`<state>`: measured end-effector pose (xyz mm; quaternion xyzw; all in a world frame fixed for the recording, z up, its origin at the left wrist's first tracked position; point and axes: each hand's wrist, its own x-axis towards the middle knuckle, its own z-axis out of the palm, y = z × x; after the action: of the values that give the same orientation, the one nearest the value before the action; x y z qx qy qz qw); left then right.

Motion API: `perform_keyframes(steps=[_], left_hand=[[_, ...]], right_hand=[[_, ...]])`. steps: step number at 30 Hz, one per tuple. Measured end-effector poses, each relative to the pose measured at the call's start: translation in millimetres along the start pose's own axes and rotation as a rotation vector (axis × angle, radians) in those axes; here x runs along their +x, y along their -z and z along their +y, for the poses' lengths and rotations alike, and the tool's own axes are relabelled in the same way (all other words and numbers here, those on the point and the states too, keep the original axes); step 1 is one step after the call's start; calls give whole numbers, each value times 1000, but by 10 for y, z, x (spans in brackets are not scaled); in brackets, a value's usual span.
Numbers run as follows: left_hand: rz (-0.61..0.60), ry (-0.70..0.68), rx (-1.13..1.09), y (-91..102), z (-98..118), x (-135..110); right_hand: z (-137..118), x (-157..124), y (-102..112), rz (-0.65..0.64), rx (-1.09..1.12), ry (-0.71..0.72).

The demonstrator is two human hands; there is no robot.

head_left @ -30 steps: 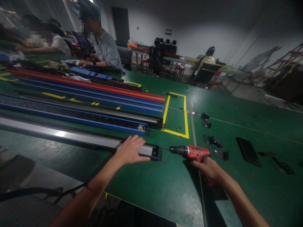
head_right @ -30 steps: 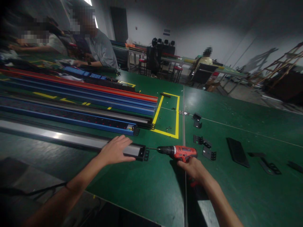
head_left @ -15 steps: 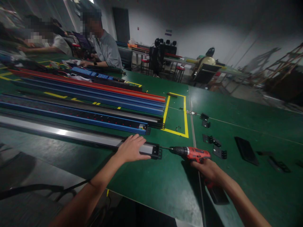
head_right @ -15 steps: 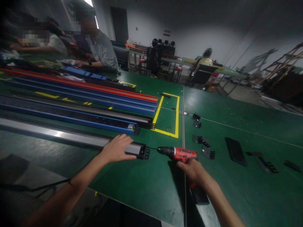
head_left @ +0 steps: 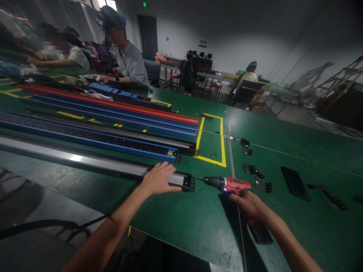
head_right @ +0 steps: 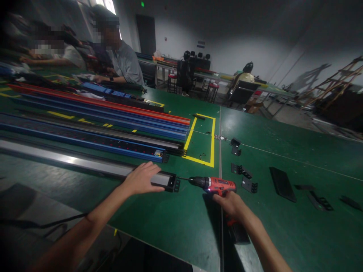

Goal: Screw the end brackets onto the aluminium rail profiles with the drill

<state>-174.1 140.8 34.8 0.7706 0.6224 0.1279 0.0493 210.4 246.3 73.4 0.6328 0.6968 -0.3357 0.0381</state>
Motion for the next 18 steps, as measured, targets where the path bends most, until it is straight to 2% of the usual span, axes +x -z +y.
perform_keyframes(steps=[11,18], left_hand=[[7,0,-5,18,11,0],[15,-2,-6,-5,0,-5]], right_hand=[[68,73,10,-3,-36,59],[16,50,11,3,-18,49]])
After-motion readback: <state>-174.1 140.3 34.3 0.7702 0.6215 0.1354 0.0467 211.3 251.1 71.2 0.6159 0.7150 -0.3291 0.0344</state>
